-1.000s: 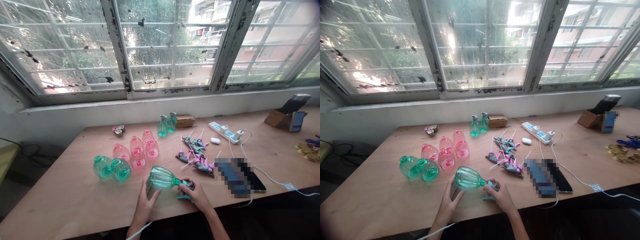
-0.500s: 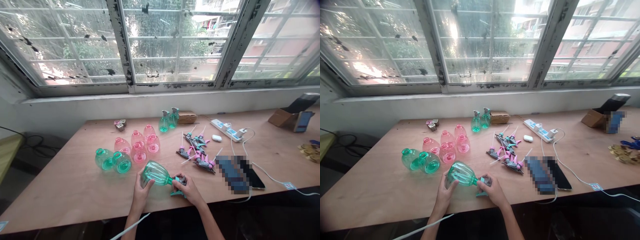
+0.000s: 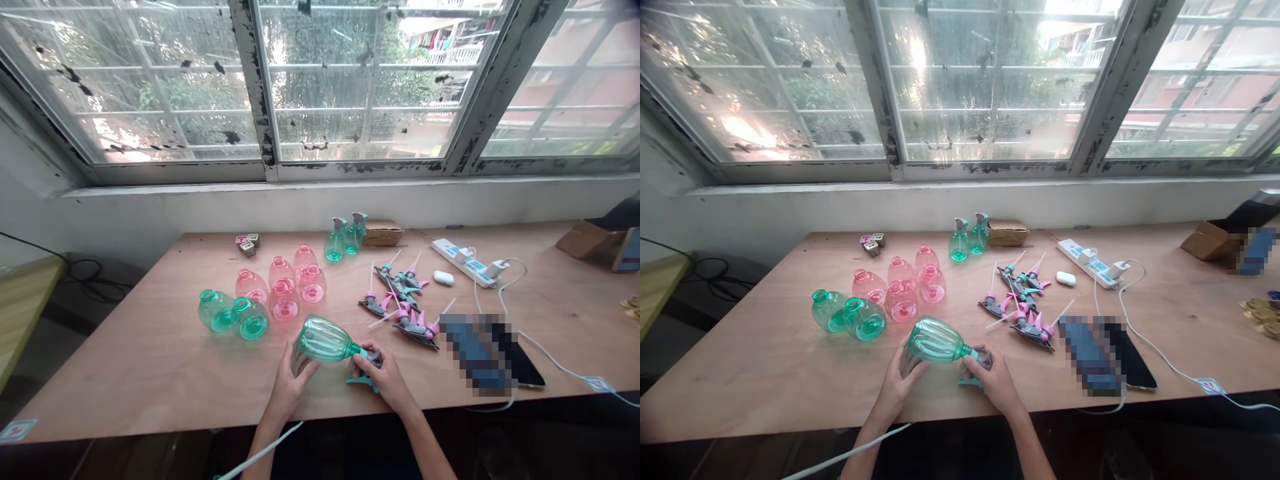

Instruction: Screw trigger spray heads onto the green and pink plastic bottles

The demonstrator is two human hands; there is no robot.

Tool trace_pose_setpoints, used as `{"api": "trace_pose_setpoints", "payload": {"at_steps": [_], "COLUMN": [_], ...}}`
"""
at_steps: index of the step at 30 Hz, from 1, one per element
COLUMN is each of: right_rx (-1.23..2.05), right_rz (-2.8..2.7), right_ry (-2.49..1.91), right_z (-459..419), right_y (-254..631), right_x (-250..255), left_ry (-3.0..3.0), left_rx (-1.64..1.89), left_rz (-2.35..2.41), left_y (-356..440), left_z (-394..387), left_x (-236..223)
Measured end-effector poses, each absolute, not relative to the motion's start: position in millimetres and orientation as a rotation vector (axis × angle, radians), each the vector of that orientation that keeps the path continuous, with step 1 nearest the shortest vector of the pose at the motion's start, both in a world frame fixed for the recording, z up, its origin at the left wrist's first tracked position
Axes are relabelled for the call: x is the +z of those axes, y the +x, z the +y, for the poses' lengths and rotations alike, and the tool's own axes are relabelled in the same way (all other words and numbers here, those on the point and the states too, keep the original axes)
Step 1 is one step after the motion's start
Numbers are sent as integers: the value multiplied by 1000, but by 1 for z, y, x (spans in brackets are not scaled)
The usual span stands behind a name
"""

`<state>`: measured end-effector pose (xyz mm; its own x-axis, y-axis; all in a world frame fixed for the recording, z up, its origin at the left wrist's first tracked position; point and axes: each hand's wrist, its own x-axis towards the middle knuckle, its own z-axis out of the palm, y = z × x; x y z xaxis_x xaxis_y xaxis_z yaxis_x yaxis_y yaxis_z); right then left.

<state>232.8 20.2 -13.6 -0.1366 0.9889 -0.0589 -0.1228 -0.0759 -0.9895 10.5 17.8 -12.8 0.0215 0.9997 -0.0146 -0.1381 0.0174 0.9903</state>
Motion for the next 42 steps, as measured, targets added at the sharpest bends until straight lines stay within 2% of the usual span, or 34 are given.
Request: {"api": "trace_pose_setpoints", "payload": {"at_steps": [25,42], "right_rx": [1440,1462], "right_rz": [-1196,-1207], "right_ry": [-1066,-1069], "right_z": [18,17], "right_y": [233,233], "right_x": [-18,-17], "left_ry": [1346,1223], "left_rx": [1237,1298], "left_rz": [1329,1180], "left_y": [13,12], "left_z": [19,21], "left_x": [-16,-20]}}
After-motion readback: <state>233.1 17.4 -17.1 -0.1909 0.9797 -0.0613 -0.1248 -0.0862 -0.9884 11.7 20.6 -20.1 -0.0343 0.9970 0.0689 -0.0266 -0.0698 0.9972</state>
